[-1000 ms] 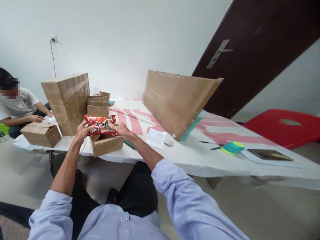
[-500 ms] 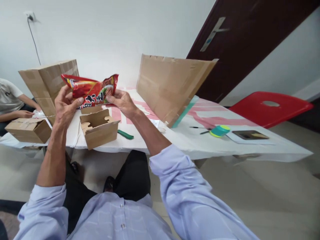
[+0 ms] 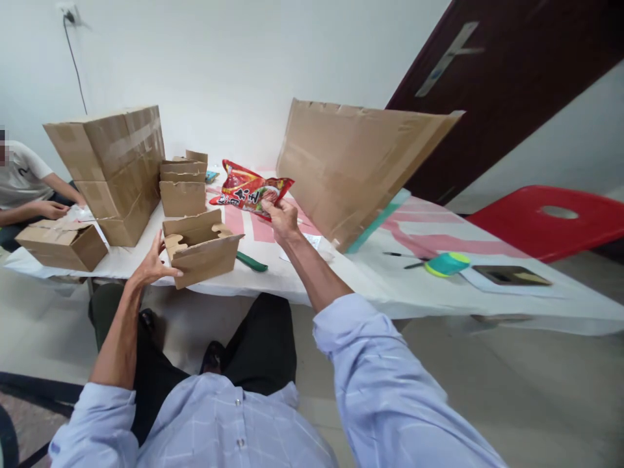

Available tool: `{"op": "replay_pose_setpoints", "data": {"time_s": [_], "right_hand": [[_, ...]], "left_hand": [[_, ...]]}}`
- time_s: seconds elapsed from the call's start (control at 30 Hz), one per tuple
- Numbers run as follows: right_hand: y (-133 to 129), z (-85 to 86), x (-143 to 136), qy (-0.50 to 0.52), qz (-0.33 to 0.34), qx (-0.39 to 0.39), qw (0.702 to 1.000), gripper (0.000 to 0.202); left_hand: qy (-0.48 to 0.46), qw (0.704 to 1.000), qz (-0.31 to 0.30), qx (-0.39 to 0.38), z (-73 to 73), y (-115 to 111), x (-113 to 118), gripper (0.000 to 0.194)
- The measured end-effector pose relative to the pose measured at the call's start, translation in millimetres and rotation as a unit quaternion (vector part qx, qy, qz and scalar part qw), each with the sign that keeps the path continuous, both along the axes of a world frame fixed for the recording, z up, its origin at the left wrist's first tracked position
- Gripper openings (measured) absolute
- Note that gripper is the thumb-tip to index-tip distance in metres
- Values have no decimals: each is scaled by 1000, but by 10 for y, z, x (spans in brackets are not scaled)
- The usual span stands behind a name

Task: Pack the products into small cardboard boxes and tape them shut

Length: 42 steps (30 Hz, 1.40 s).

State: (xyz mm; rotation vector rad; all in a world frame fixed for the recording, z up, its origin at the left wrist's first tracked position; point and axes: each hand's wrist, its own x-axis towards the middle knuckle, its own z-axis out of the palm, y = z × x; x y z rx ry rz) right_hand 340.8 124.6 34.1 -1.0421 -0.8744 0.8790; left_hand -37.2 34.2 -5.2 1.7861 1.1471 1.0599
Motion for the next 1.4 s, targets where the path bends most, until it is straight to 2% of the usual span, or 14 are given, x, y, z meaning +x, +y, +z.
{"op": "replay_pose_setpoints", "data": {"time_s": [0.07,0.13,0.23,0.33,0.43,0.57,0.7,0.77,0.83,0.93,1.03,1.1,1.23,1.4], "right_hand": [[31,-150,28,7,-14,-35,999,36],[51,-297,56,13,-24,-59,998,36],[55,-537,95,2,-35,-84,996,37],[47,-782,48,-29,-17,-117,993,38],[108,-951,-186,-45,22,-139,989,36],[408,-937,-722,-51,63,-142,987,33],[816,-719,-1160,-70,94,-122,986,39],[937,-649,-1254,-104,81,-106,986,47],[952,-657,-1271,-128,76,-91,985,53],[776,-786,-1213,-112,129,-59,983,54],[468,-908,-1124,-77,205,-32,975,59],[260,-921,-1059,-56,250,-19,967,62],[-41,-816,-925,-36,284,14,958,63],[-237,-686,-834,-76,290,55,952,63]], "left_hand": [[-11,1000,1,5,-37,17,126,167],[-19,1000,12,-2,-17,-10,97,161],[-23,998,57,-11,51,-219,-271,152],[-7,988,156,-10,142,-609,-787,143],[-6,972,236,-9,238,-990,-1090,125],[-40,967,252,-23,316,-1193,-1029,119],[-60,973,223,-24,301,-1100,-883,125],[-70,974,212,-24,257,-1043,-883,133],[-85,976,200,-30,187,-1014,-909,141],[-166,971,164,-61,37,-1003,-930,137],[-289,945,128,-81,-110,-962,-902,126],[-330,933,116,-88,-157,-905,-871,120],[-308,936,130,-106,-104,-740,-823,113],[-270,941,187,-77,-20,-495,-827,104]]}}
